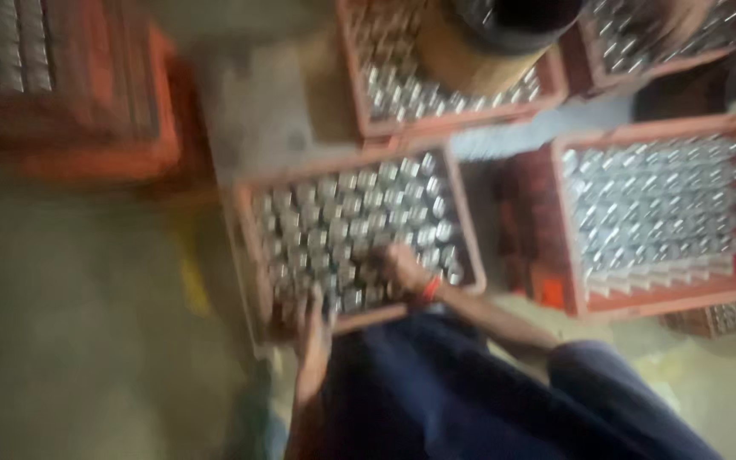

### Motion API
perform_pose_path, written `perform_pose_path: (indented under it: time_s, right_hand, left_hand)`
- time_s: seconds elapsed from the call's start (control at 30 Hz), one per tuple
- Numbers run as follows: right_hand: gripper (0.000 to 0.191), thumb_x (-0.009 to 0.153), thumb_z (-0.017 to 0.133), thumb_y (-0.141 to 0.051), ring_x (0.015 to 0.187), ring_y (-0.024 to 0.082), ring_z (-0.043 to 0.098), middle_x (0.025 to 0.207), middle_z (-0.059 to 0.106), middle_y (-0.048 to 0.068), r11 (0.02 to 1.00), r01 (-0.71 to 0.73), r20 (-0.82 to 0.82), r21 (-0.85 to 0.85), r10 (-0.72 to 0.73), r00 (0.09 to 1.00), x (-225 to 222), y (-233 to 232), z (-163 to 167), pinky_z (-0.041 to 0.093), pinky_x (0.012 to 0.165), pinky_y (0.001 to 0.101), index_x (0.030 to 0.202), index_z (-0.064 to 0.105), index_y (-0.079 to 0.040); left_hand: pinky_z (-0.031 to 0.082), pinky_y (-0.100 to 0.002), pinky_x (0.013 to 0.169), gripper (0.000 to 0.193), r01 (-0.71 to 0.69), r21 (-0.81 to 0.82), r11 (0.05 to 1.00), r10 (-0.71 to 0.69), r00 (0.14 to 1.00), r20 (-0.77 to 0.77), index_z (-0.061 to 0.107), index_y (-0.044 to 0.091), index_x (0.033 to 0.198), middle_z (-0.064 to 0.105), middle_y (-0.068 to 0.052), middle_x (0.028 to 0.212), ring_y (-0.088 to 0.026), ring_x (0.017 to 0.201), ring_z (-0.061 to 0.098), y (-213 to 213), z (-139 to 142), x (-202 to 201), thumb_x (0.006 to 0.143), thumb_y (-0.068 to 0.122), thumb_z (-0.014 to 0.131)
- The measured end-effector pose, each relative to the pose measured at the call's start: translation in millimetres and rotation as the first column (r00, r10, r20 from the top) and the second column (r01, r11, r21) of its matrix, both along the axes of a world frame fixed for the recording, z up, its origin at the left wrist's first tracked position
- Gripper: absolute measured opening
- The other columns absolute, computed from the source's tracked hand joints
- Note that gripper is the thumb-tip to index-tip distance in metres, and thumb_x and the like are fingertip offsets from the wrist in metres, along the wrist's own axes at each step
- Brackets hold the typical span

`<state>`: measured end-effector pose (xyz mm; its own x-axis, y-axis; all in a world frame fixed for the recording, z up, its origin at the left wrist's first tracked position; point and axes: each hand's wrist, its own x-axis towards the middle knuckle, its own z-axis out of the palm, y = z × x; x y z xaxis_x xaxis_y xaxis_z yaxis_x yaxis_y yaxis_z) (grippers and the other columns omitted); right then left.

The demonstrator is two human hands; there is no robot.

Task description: The person stands at a work table and places small cylindrical metal components one at a time from a bucket into the compartments of orange plastic crates, filling each crate and moving filled crates aside while taking new ones.

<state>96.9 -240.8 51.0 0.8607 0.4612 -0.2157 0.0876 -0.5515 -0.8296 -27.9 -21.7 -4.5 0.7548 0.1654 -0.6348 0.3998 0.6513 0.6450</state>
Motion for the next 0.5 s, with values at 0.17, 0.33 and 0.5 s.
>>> perform_pose_path:
  time_s: [0.17, 0.33, 0.5]
  right_hand:
    - [0.031, 0.093, 0.072, -0.021, 0.081, 0.018, 0.076, 0.105, 0.079, 0.01, 0.982, 0.105, -0.09, 0.155, -0.092, 0.992, -26.5, -1.0, -5.6, 0.062, 0.068, 0.0332, 0.121, 0.074, -0.007]
    - [0.033, 0.095, 0.075, -0.022, 0.097, 0.021, 0.072, 0.11, 0.077, 0.012, 0.901, 0.181, -0.328, 0.393, -0.047, 0.944, -38.0, 10.3, -4.9, 0.059, 0.087, 0.0357, 0.122, 0.072, -0.004]
    - [0.037, 0.092, 0.074, -0.023, 0.098, 0.022, 0.076, 0.11, 0.077, 0.009, 0.949, 0.311, -0.038, 0.059, -0.309, 0.95, -4.7, -15.3, -8.8, 0.058, 0.086, 0.0351, 0.125, 0.066, -0.009]
  left_hand:
    - [0.04, -0.021, 0.051, 0.056, 0.136, 0.159, 0.978, -0.166, 0.968, 0.19, 0.048, 0.014, 0.153, 0.058, 0.0, 0.101, -0.007, 0.07, 0.054, -23.9, 14.8, 13.8, 0.102, 0.027, 0.067]
    - [0.037, -0.02, 0.045, 0.052, 0.163, 0.178, 0.971, -0.193, 0.966, 0.172, 0.047, 0.015, 0.147, 0.058, 0.002, 0.089, -0.005, 0.063, 0.053, -42.9, 34.8, 22.8, 0.1, 0.032, 0.063]
    - [0.033, -0.022, 0.048, 0.037, 0.064, 0.118, 0.991, -0.076, 0.992, 0.1, 0.063, 0.005, 0.131, 0.059, 0.002, 0.092, -0.005, 0.066, 0.051, -27.4, 21.7, 11.2, 0.103, 0.028, 0.069]
